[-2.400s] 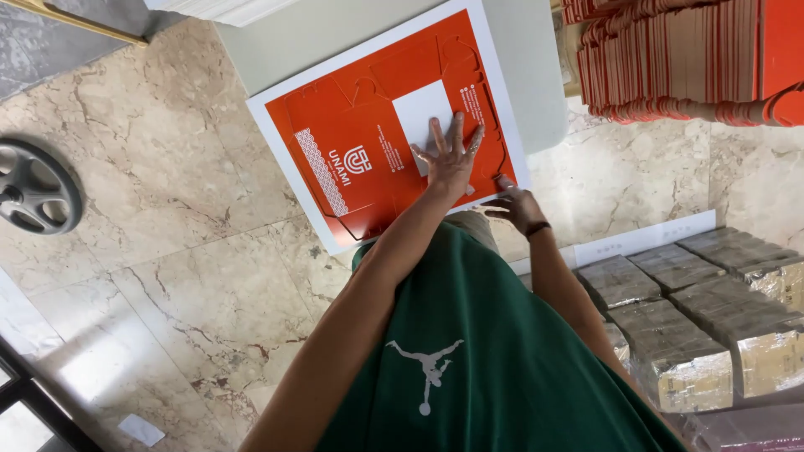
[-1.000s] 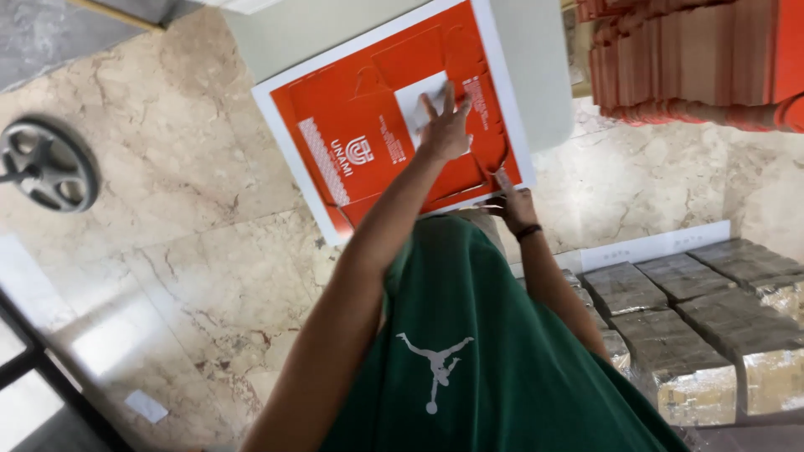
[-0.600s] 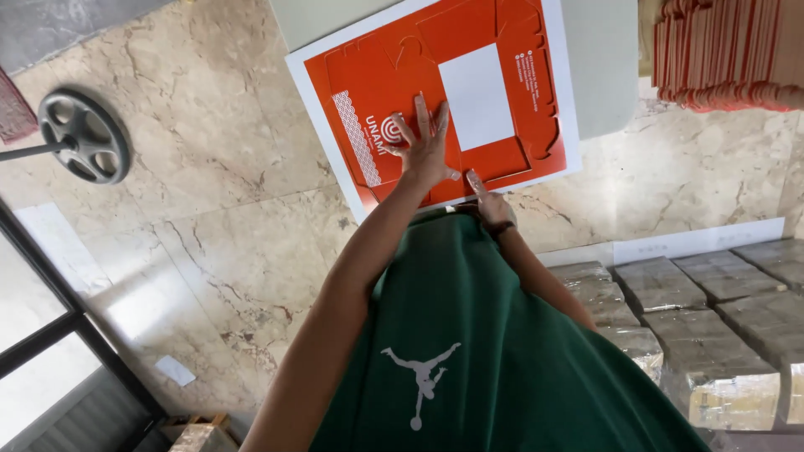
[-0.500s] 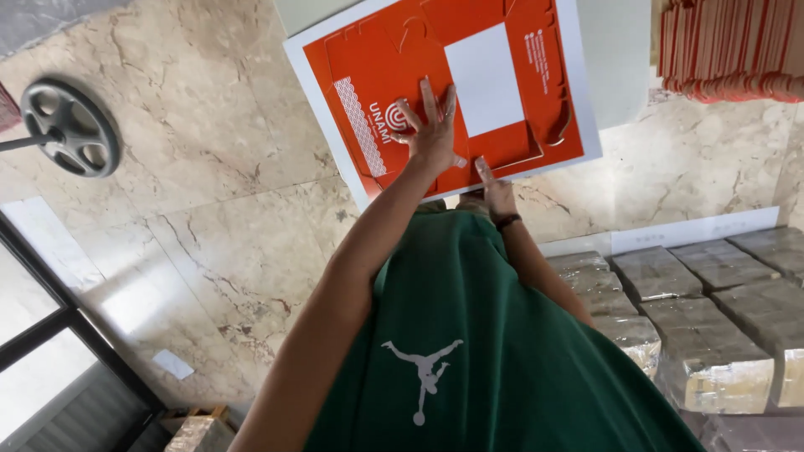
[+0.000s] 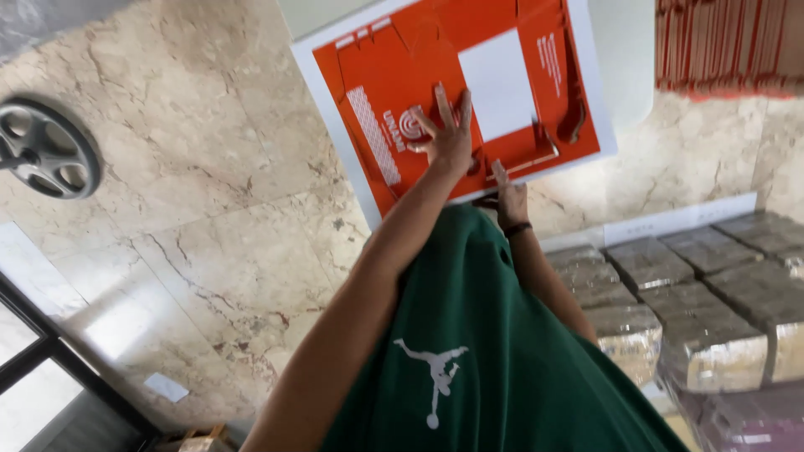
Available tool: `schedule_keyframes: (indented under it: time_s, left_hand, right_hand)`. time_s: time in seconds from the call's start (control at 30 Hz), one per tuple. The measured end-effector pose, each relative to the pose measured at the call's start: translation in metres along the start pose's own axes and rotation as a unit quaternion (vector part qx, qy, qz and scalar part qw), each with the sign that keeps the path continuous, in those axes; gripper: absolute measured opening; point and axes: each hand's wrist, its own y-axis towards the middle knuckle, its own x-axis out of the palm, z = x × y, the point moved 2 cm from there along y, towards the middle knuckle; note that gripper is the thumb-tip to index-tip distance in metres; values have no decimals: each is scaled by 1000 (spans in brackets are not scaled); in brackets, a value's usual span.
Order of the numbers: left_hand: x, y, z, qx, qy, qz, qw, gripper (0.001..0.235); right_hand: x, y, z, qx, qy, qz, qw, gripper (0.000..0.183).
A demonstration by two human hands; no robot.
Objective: Sorting and stacking flat cardboard box templates into a frame for further processing.
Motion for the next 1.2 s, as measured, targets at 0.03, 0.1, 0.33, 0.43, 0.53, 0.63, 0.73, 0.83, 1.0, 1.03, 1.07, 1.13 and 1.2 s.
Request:
schedule_keyframes:
  time_s: [0.03,0.1,0.33,0.43,0.53,0.63,0.73,0.83,1.0,1.03,1.07,1.13,1.2]
  left_hand:
    - [4,0,-4,19,-2,9,1000,123]
    - [2,7,-4,44,-6,34,998,119]
    - [26,14,-2,30,50,111,992,111]
    - [24,34,-3,37,55,128,990,118]
    - [24,27,-1,36,19,107,993,118]
    - [16,2,-9,41,-16,88,995,108]
    - [0,6,-39,109,-104,153,977,87]
    - [8,-8,-101,44,-324,178,928,47]
    - [23,-54,-206,19,-460,353,814,33]
    - [18,-65,-212,-22,-394,378,838,35]
    - [19,-81,-221,-68,-324,397,856,38]
    - [30,-87,-212,-96,-369,308,872,37]
    - [57,-80,-197,-126,-412,219,876,84]
  right_hand:
    - [8,-20,-21,114,-31,31,993,41]
    - [24,-28,-47,210,-58,61,974,55]
    - [2,-20,3,-13,-167,51,985,42]
    - [-1,-16,0,-53,-192,42,979,51]
    - [-16,28,62,-59,-187,49,979,34]
    - [-22,22,64,60,-169,6,984,56]
    - [-30,-1,12,161,-131,-54,977,92]
    - [-67,-10,-9,100,-161,-24,982,81]
    - [-126,69,-47,-243,-258,197,914,40]
    - [-118,82,-67,-340,-293,203,870,28]
    - [-112,90,-83,-429,-327,204,817,30]
    - [-95,122,-95,-404,-377,193,811,42]
    - [-75,135,-107,-381,-424,178,802,55]
